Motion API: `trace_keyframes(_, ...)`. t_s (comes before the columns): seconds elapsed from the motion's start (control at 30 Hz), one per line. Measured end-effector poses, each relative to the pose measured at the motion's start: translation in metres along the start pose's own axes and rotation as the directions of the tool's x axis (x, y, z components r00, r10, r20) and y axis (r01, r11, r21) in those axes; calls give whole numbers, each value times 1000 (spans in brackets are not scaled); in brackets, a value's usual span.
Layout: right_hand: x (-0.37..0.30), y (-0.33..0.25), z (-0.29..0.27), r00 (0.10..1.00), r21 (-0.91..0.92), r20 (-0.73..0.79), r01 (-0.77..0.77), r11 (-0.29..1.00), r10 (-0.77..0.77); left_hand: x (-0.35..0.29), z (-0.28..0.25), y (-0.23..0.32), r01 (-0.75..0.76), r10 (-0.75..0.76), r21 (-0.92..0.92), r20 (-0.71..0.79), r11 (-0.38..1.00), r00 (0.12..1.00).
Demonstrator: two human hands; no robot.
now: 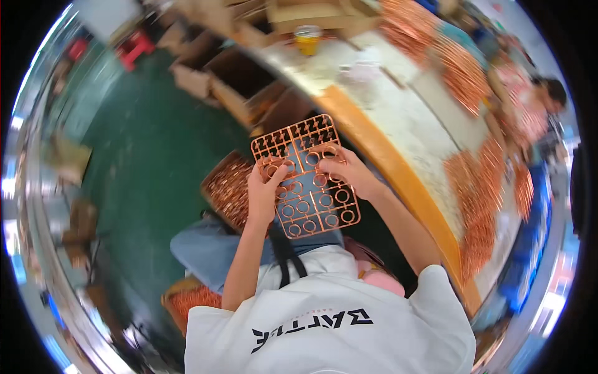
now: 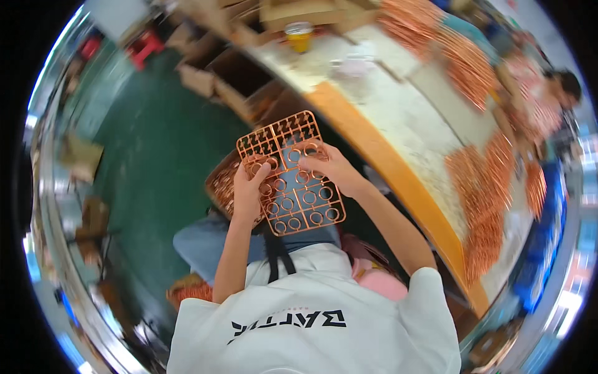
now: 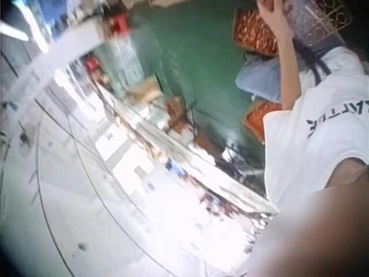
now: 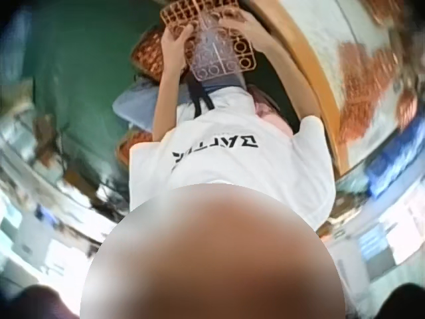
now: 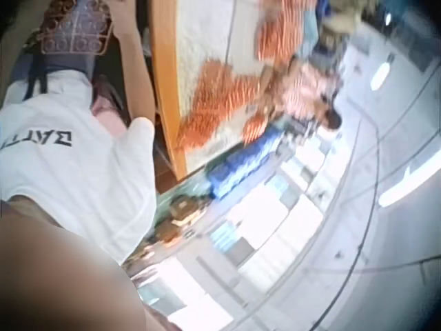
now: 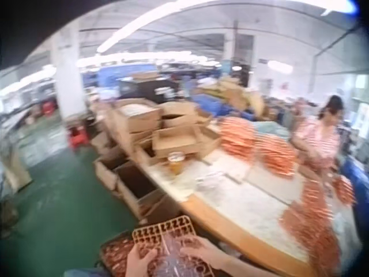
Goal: The person places small electronic components into a copper-colored grid, periodically reaching for more components from a container in their lap and placing completed or partially completed grids onto a workbench.
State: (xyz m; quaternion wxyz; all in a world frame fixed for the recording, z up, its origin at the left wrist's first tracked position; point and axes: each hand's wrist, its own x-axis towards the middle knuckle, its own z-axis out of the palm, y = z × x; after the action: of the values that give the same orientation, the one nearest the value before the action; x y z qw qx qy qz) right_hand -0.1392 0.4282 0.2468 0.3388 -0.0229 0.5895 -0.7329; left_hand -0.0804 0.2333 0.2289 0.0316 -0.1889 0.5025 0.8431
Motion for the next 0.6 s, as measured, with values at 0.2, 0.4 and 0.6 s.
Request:
trace_keyframes(0.2, 121, 100, 117, 977, -52, 180, 125, 991, -113, -13, -167, -26, -187, 189, 49, -460, 981, 867)
trace_keyframes(0.4, 195, 181, 173, 948, -336, 5, -299, 893, 319, -1, -246, -56, 29, 36, 95, -619, 995, 785)
trace_keyframes(0.6, 213, 230, 149, 949, -149, 111, -277, 949, 294, 15, -282, -94, 80, -82, -26, -519, 996, 851)
